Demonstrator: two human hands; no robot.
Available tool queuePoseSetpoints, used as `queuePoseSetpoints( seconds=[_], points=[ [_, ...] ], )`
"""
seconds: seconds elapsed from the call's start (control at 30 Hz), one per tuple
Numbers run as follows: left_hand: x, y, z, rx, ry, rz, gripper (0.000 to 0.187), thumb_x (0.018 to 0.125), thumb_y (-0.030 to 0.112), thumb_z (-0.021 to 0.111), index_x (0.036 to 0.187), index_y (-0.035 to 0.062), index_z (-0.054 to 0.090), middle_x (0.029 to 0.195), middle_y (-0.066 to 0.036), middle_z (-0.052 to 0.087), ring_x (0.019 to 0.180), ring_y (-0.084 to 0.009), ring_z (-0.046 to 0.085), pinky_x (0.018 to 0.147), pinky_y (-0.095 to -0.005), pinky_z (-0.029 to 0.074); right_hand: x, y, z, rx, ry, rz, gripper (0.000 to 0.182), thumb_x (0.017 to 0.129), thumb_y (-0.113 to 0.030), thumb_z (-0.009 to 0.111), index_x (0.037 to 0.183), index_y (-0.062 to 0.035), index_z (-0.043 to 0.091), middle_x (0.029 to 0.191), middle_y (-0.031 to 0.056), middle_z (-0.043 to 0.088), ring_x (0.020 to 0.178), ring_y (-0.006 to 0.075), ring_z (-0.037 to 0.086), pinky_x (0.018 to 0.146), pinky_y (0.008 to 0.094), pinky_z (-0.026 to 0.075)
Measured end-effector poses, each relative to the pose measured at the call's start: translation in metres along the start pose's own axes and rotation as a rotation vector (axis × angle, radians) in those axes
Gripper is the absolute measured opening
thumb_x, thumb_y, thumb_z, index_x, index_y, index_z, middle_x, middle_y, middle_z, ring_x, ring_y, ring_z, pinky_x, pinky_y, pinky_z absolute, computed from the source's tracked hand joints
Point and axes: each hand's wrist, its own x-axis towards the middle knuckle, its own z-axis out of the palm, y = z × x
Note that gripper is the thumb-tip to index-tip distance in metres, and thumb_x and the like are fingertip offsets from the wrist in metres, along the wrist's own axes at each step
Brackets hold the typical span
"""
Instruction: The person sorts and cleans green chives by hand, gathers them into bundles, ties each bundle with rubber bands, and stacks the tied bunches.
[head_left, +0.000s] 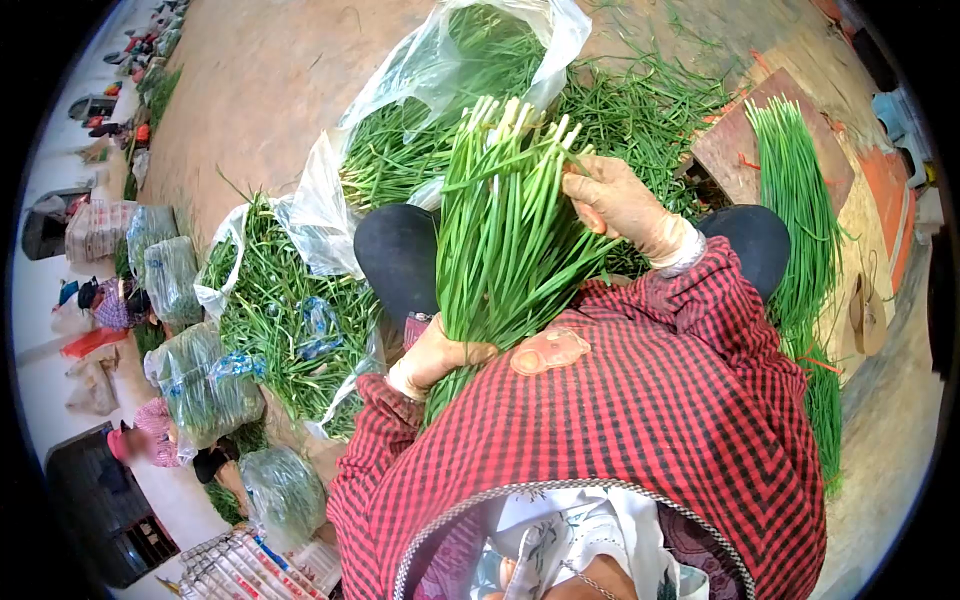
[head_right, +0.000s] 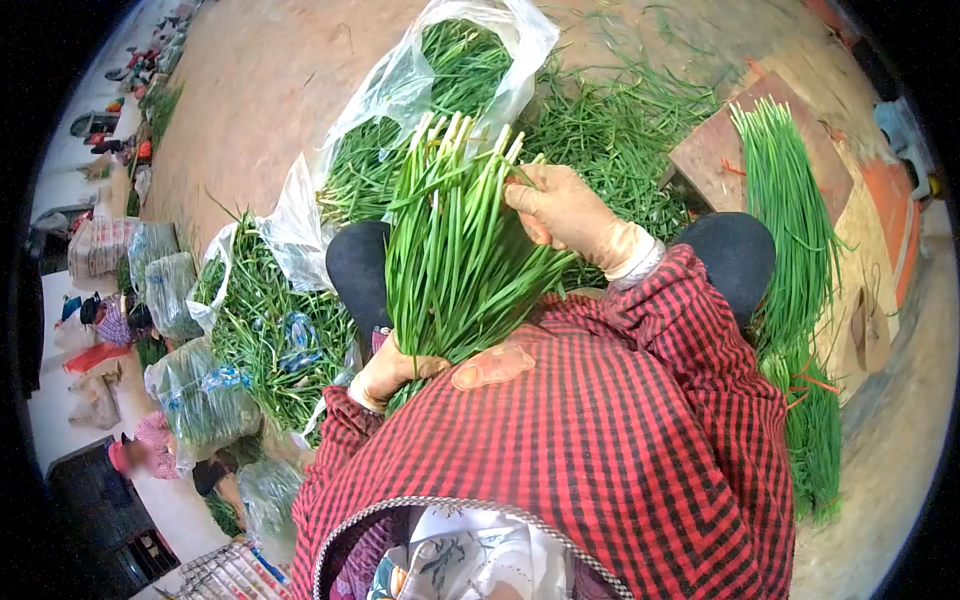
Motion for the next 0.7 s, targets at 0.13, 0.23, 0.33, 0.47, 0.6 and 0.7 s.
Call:
queuePoseSetpoints(
  seconds=[0.13, 0.23, 0.33, 0.47, 0.6, 0.7],
  points=[
    [0.005, 0.005, -0.004, 0.088, -0.036, -0.07, 0.051, 0.073, 0.002, 0.076, 0.121, 0.0042, 0.059, 0.109, -0.001, 0.065, 0.095, -0.0137, 0.059, 0.086, -0.0301, 0.048, -0.006, -0.004, -0.011, 0.101, 0.036, -0.026, 0.018, 0.091, -0.025, 0.057, 0.085, -0.0083, 0.059, 0.051, -0.0035, 0.047, 0.037, 0.0042, 0.041, 0.032, 0.0213, 0.027],
    [0.004, 0.008, -0.004, 0.11, -0.034, -0.067, 0.046, 0.074, 0.0, 0.073, 0.118, 0.0037, 0.061, 0.106, -0.001, 0.066, 0.092, -0.0128, 0.059, 0.083, -0.0288, 0.048, -0.011, -0.013, -0.039, 0.463, 0.104, -0.229, 0.019, 0.091, -0.026, 0.06, 0.086, -0.0084, 0.063, 0.049, -0.0058, 0.044, 0.035, 0.0032, 0.035, 0.033, 0.0189, 0.026],
    [0.002, 0.009, -0.005, 0.128, -0.016, -0.069, 0.043, 0.074, -0.001, 0.072, 0.116, 0.0033, 0.062, 0.106, -0.002, 0.066, 0.091, -0.0123, 0.059, 0.082, -0.0285, 0.048, -0.013, -0.028, -0.092, 0.547, 0.26, -0.405, 0.019, 0.092, -0.026, 0.06, 0.088, -0.0086, 0.065, 0.048, -0.0072, 0.041, 0.034, 0.0019, 0.03, 0.034, 0.018, 0.025],
    [0.0, 0.005, -0.008, 0.141, 0.005, -0.078, 0.042, 0.074, -0.001, 0.072, 0.115, 0.0029, 0.063, 0.107, -0.002, 0.066, 0.093, -0.0122, 0.06, 0.084, -0.0292, 0.048, -0.01, -0.037, -0.106, -0.218, 0.396, -0.42, 0.043, 0.088, -0.036, 0.065, 0.119, -0.0064, 0.059, 0.073, 0.0031, 0.059, 0.061, 0.0136, 0.056, 0.059, 0.0273, 0.047],
    [0.002, 0.013, 0.001, 0.139, 0.026, -0.08, 0.043, 0.074, -0.001, 0.072, 0.116, 0.0024, 0.062, 0.106, -0.002, 0.067, 0.094, -0.0126, 0.06, 0.086, -0.0301, 0.048, -0.005, -0.019, -0.055, -1.131, 0.422, -0.639, 0.061, 0.08, -0.041, 0.071, 0.129, -0.0085, 0.054, 0.13, 0.0177, 0.054, 0.122, 0.0329, 0.05, 0.105, 0.0418, 0.037],
    [0.0, 0.017, 0.007, 0.177, 0.023, -0.086, 0.045, 0.074, 0.0, 0.072, 0.118, 0.002, 0.061, 0.108, -0.002, 0.067, 0.095, -0.0128, 0.06, 0.088, -0.0307, 0.047, 0.006, -0.012, -0.027, -1.205, 0.29, -0.882, 0.03, 0.082, -0.027, 0.068, 0.105, -0.0092, 0.066, 0.125, 0.0142, 0.056, 0.122, 0.0326, 0.049, 0.105, 0.0447, 0.034]
  ],
)
